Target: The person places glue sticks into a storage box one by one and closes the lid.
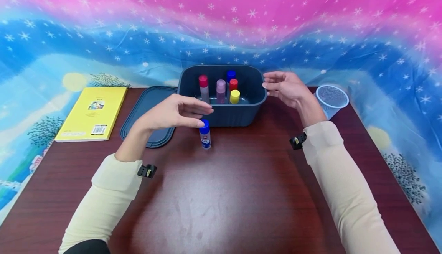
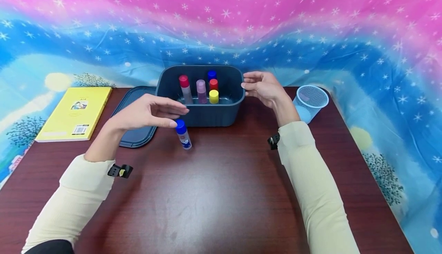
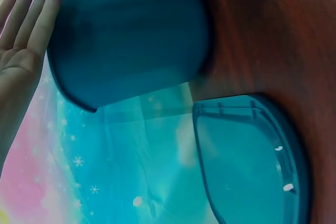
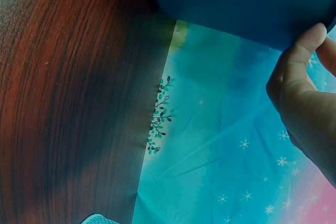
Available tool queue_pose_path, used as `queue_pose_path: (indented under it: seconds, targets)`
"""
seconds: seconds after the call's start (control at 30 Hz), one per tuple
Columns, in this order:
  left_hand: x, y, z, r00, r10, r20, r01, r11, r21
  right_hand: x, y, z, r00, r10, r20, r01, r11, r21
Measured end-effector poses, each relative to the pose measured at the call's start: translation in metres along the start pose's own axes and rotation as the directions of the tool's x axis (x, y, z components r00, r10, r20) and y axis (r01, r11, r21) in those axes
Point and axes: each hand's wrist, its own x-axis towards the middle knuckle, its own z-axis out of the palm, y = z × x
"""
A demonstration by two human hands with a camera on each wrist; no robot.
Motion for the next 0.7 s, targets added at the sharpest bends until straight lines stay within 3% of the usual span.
queue_pose_path:
  seconds: [0.1,0.23,0.7]
  targets:
    - [0.0,-0.005,0.004,0.998,-0.042,0.042,0.041,0.999,0.008,0.0,0.0,0.0,1.0,-0.001,0.0,0.001,1.0,-0.002]
    - [0.002,-0.013,0.009,0.997,-0.042,0.072,0.04,0.999,0.025,0.001,0.001,0.0,1.0,-0.004,0.003,0.004,1.0,0.001]
    - [0.004,-0.03,0.016,0.998,-0.04,0.046,0.04,0.999,0.011,0.0,0.001,0.0,1.0,-0.009,0.008,0.009,1.0,0.02]
